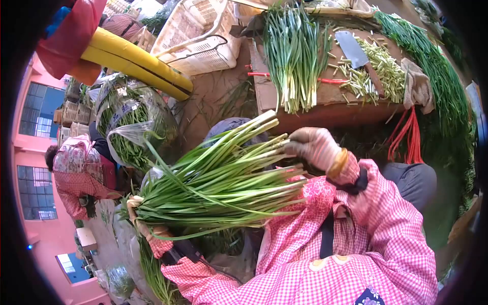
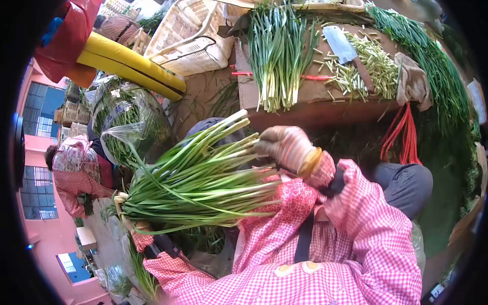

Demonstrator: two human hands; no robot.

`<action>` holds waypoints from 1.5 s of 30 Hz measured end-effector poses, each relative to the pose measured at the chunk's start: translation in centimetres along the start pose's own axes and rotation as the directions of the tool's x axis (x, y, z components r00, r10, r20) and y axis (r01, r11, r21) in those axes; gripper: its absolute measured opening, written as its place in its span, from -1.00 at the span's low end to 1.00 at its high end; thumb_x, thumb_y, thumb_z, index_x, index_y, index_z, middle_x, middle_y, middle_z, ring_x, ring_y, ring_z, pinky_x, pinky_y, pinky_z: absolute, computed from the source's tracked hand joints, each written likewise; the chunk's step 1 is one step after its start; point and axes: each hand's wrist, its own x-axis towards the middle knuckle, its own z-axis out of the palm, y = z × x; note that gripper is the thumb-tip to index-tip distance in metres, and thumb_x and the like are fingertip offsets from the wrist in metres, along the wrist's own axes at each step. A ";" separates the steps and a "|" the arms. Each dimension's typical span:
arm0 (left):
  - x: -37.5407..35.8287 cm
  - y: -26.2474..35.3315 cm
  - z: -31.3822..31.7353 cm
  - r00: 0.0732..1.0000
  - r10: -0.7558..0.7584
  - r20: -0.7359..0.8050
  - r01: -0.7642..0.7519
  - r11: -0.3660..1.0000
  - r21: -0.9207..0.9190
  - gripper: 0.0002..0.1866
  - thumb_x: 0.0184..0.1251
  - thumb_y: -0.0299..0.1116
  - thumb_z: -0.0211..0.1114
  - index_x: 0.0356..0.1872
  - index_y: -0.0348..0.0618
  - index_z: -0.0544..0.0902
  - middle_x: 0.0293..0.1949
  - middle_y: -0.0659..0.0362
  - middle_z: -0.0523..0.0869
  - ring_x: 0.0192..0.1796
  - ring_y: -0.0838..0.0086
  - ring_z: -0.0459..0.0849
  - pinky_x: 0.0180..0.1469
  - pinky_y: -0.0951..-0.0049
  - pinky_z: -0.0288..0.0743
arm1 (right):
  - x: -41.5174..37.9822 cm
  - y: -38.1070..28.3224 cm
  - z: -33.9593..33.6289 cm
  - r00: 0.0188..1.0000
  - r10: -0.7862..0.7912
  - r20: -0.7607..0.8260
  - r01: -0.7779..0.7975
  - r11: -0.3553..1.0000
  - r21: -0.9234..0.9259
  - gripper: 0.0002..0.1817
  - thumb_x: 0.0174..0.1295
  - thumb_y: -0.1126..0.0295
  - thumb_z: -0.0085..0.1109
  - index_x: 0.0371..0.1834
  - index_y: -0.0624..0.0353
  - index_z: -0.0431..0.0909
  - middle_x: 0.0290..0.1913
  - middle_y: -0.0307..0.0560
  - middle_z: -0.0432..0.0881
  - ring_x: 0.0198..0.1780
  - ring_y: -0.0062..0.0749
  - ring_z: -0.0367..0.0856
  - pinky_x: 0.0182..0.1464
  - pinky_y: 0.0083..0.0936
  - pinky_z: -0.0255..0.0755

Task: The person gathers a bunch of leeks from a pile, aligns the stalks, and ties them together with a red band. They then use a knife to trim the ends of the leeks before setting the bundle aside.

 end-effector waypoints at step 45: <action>-2.2 1.7 -2.1 0.998 -0.034 0.054 0.051 0.929 -0.367 -0.76 0.38 -0.40 -0.02 -0.03 -0.29 0.44 -0.10 0.11 0.54 -0.03 0.49 0.51 -0.05 0.51 0.48 | -0.8 -2.1 -4.6 0.875 -0.349 -0.337 0.218 0.903 -0.369 -0.90 0.14 0.43 0.14 -0.36 0.20 0.61 -0.53 -0.23 0.59 -0.55 -0.56 0.50 -0.48 -0.65 0.38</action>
